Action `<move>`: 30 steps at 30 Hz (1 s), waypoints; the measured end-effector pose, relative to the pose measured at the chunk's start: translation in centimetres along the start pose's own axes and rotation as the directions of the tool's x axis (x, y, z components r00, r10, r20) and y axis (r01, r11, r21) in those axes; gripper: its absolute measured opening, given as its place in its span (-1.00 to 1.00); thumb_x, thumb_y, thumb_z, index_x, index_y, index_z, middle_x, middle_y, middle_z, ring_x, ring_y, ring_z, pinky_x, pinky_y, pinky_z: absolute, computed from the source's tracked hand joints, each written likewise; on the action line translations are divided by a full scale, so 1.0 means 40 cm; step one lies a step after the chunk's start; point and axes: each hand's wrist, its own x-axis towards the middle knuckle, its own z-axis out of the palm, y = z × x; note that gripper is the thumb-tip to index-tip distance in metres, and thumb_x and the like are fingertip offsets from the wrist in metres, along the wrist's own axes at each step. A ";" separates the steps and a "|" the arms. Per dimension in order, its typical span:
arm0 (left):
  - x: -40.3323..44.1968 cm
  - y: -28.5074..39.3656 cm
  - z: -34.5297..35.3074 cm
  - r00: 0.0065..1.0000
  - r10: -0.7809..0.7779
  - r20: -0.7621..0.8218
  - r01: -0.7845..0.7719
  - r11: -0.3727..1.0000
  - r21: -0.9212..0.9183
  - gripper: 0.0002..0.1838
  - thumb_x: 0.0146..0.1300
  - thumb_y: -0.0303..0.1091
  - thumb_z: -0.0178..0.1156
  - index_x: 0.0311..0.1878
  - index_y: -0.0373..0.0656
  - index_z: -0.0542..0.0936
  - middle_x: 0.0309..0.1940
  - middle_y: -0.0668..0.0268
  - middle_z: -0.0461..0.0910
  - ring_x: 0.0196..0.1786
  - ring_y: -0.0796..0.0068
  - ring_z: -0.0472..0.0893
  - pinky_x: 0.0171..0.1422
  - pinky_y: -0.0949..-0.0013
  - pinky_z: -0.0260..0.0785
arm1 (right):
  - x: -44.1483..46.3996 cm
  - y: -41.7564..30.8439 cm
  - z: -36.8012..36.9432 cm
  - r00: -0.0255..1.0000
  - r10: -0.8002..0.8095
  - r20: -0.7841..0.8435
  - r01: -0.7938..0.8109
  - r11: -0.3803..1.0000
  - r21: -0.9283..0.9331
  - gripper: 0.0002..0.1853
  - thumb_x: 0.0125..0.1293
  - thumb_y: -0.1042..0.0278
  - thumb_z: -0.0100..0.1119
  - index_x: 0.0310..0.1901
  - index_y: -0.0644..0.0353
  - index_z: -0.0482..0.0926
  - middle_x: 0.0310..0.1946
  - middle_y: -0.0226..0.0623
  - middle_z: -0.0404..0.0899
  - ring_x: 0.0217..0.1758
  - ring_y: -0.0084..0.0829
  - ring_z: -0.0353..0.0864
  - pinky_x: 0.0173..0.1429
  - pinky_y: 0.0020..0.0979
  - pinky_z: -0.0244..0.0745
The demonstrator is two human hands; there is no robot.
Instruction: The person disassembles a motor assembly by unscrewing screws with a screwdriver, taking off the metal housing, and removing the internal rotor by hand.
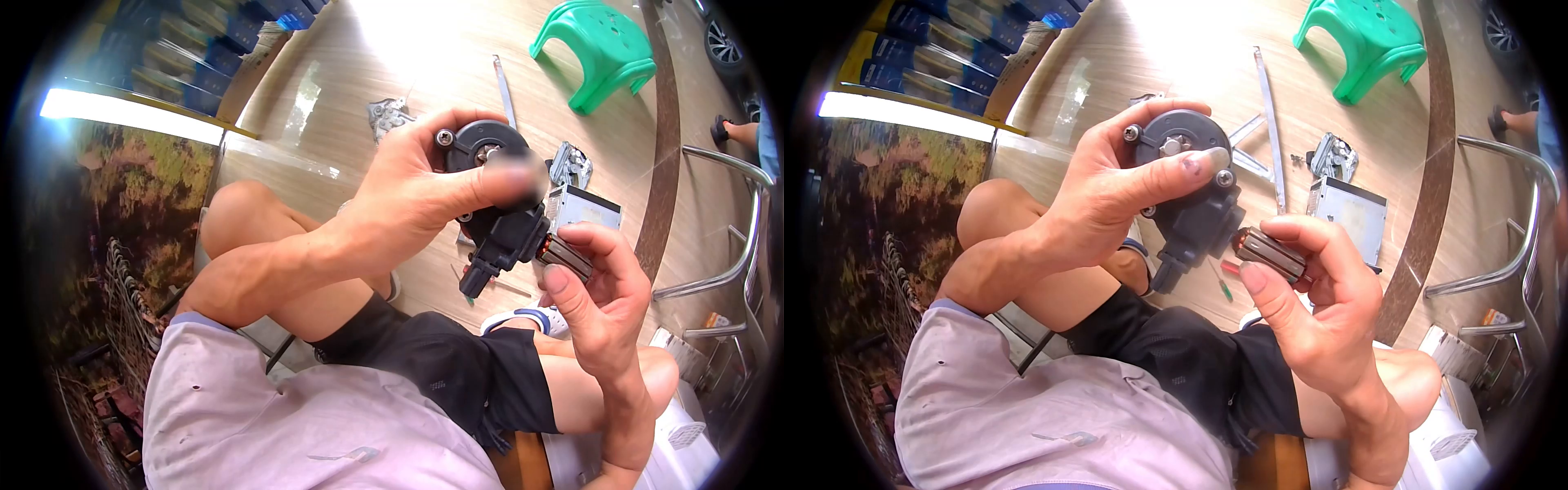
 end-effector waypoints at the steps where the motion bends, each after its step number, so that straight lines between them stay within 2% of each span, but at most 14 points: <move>1: -0.001 0.003 0.000 1.000 -0.004 -0.002 0.004 1.000 -0.001 -0.43 0.29 -0.33 0.46 0.30 -0.26 0.49 -0.06 0.31 0.68 -0.04 0.56 0.68 0.11 0.43 0.57 | 0.000 0.000 0.002 0.999 -0.040 -0.009 0.039 0.999 -0.033 -0.58 0.49 0.25 0.28 0.18 0.40 0.48 -0.19 -0.24 0.68 -0.24 -0.58 0.66 -0.20 -0.52 0.59; 3: -0.001 0.005 0.003 1.000 -0.011 -0.004 0.011 1.000 -0.002 -0.44 0.29 -0.33 0.46 0.30 -0.26 0.50 -0.07 0.32 0.68 -0.04 0.57 0.68 0.11 0.44 0.57 | -0.002 -0.006 -0.006 0.999 0.047 0.019 -0.048 0.997 0.055 -0.57 0.50 0.23 0.27 0.19 0.41 0.49 -0.18 -0.24 0.68 -0.23 -0.58 0.66 -0.20 -0.52 0.59; 6: 0.004 -0.014 0.013 0.997 0.071 -0.029 -0.072 0.997 -0.011 -0.51 0.23 -0.26 0.52 0.14 -0.24 0.57 -0.23 0.35 0.71 -0.28 0.65 0.70 -0.28 0.56 0.55 | -0.002 -0.022 -0.024 0.975 0.213 0.066 -0.218 0.972 0.091 -0.56 0.51 0.20 0.25 0.18 0.43 0.50 -0.18 -0.23 0.68 -0.22 -0.58 0.67 -0.21 -0.52 0.59; 8: 0.005 -0.017 0.012 0.998 0.062 -0.025 -0.062 0.998 -0.008 -0.50 0.23 -0.25 0.53 0.14 -0.23 0.56 -0.23 0.36 0.70 -0.29 0.66 0.69 -0.29 0.56 0.54 | -0.004 -0.029 -0.024 0.956 0.287 0.056 -0.291 0.954 0.070 -0.57 0.49 0.21 0.27 0.15 0.45 0.52 -0.18 -0.24 0.68 -0.20 -0.57 0.67 -0.15 -0.53 0.59; 12: 0.005 -0.012 0.012 0.998 0.055 -0.032 -0.055 0.998 0.001 -0.49 0.22 -0.24 0.53 0.14 -0.23 0.56 -0.25 0.37 0.70 -0.30 0.67 0.69 -0.32 0.57 0.53 | -0.004 -0.008 -0.001 0.999 0.028 -0.028 -0.029 0.998 -0.047 -0.58 0.47 0.26 0.31 0.14 0.44 0.53 -0.15 -0.24 0.69 -0.16 -0.56 0.66 -0.05 -0.54 0.56; 14: 0.007 -0.015 0.010 0.998 0.055 -0.030 -0.055 0.998 -0.006 -0.48 0.22 -0.23 0.53 0.15 -0.23 0.55 -0.24 0.36 0.69 -0.29 0.66 0.69 -0.31 0.57 0.53 | -0.005 -0.002 0.004 0.998 -0.041 -0.053 0.038 0.997 -0.068 -0.60 0.46 0.29 0.32 0.14 0.44 0.53 -0.14 -0.24 0.69 -0.15 -0.56 0.66 -0.02 -0.55 0.55; 17: 0.006 -0.015 0.012 0.998 0.057 -0.036 -0.057 0.998 0.002 -0.45 0.22 -0.21 0.54 0.16 -0.24 0.54 -0.23 0.36 0.68 -0.27 0.65 0.69 -0.30 0.56 0.54 | -0.002 -0.003 -0.006 0.998 0.065 -0.012 -0.065 0.997 0.037 -0.59 0.45 0.30 0.32 0.16 0.43 0.52 -0.14 -0.23 0.69 -0.17 -0.57 0.65 -0.04 -0.54 0.55; 20: 0.006 -0.025 0.019 0.997 0.075 -0.037 -0.076 0.997 -0.030 -0.42 0.20 -0.19 0.55 0.17 -0.27 0.53 -0.23 0.36 0.67 -0.26 0.64 0.69 -0.28 0.55 0.56 | -0.002 -0.028 -0.023 0.958 0.274 0.082 -0.280 0.956 0.084 -0.56 0.44 0.30 0.34 0.19 0.41 0.49 -0.16 -0.25 0.68 -0.18 -0.59 0.64 -0.05 -0.54 0.54; 23: 0.005 -0.017 0.017 0.997 0.067 -0.033 -0.067 0.998 -0.007 -0.38 0.19 -0.17 0.57 0.18 -0.29 0.53 -0.23 0.36 0.66 -0.25 0.63 0.69 -0.25 0.55 0.57 | -0.003 -0.016 -0.012 0.979 0.201 0.015 -0.201 0.980 0.009 -0.54 0.43 0.28 0.35 0.20 0.40 0.49 -0.18 -0.26 0.68 -0.20 -0.60 0.63 -0.11 -0.55 0.54; 26: 0.007 -0.017 0.012 0.998 0.060 -0.033 -0.060 0.998 0.014 -0.37 0.18 -0.17 0.57 0.18 -0.31 0.52 -0.22 0.35 0.66 -0.24 0.63 0.68 -0.21 0.54 0.58 | 0.001 -0.001 0.000 0.999 -0.031 -0.013 0.029 0.995 -0.096 -0.55 0.44 0.27 0.35 0.19 0.41 0.50 -0.19 -0.26 0.68 -0.21 -0.59 0.64 -0.17 -0.56 0.55; 27: 0.008 -0.018 0.011 0.998 0.061 -0.033 -0.061 0.998 0.013 -0.37 0.18 -0.17 0.57 0.18 -0.31 0.52 -0.22 0.35 0.66 -0.24 0.63 0.68 -0.20 0.54 0.59 | 0.002 -0.001 0.002 1.000 -0.014 -0.021 0.013 0.997 -0.078 -0.55 0.43 0.28 0.36 0.18 0.41 0.50 -0.19 -0.26 0.68 -0.21 -0.59 0.64 -0.17 -0.56 0.55; 30: 0.001 -0.003 0.010 1.000 -0.008 -0.014 0.008 1.000 0.009 -0.41 0.24 -0.29 0.51 0.28 -0.25 0.51 -0.09 0.35 0.66 -0.07 0.62 0.66 0.04 0.50 0.59 | 0.003 -0.007 0.002 0.996 0.082 -0.020 -0.082 0.997 -0.005 -0.56 0.41 0.30 0.38 0.16 0.40 0.51 -0.18 -0.27 0.68 -0.19 -0.59 0.65 -0.13 -0.55 0.56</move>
